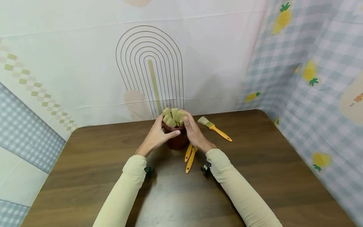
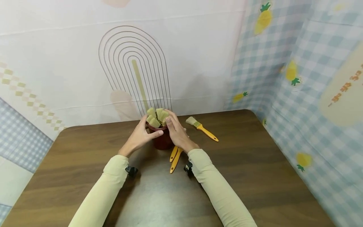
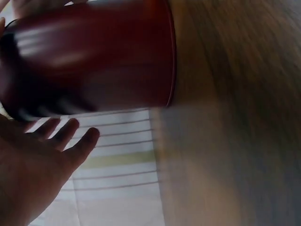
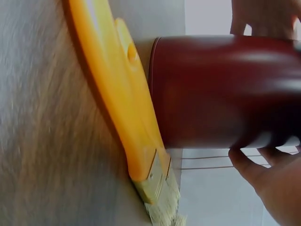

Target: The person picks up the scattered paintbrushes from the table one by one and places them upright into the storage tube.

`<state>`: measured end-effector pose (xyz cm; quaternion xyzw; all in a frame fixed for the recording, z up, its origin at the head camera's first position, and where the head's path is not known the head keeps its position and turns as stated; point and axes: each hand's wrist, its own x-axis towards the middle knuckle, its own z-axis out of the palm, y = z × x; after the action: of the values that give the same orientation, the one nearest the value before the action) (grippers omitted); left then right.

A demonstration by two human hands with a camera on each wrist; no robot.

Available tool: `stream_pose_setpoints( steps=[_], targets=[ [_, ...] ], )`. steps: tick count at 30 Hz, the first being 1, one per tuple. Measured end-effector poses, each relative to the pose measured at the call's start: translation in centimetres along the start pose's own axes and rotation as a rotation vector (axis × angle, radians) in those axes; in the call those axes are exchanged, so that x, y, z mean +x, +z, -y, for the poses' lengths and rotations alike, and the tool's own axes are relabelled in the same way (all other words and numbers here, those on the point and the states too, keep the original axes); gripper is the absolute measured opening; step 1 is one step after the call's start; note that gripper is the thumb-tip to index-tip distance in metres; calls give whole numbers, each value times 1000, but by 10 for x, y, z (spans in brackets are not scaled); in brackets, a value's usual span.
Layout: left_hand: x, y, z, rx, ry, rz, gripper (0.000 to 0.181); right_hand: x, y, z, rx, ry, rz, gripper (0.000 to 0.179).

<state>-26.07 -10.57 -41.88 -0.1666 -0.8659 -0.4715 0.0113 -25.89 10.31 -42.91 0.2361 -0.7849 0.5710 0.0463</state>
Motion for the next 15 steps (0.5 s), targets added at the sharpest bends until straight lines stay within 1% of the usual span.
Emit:
stream_pose_setpoints(
  steps=[3, 5, 9, 12, 15],
  targets=[
    [2, 2, 3, -36, 23, -54, 111, 0, 6, 2, 14, 49, 4, 97],
    [3, 3, 5, -38, 42, -93, 107, 0, 9, 4, 8, 60, 11, 96],
    [3, 4, 9, -42, 108, -160, 102, -1, 10, 7, -11, 84, 36, 93],
    [3, 5, 9, -48, 148, -198, 96, -1, 5, 10, -25, 75, 80, 91],
    [5, 7, 7, -49, 167, -214, 87, -2, -6, 11, -35, 56, 105, 92]
  ],
)
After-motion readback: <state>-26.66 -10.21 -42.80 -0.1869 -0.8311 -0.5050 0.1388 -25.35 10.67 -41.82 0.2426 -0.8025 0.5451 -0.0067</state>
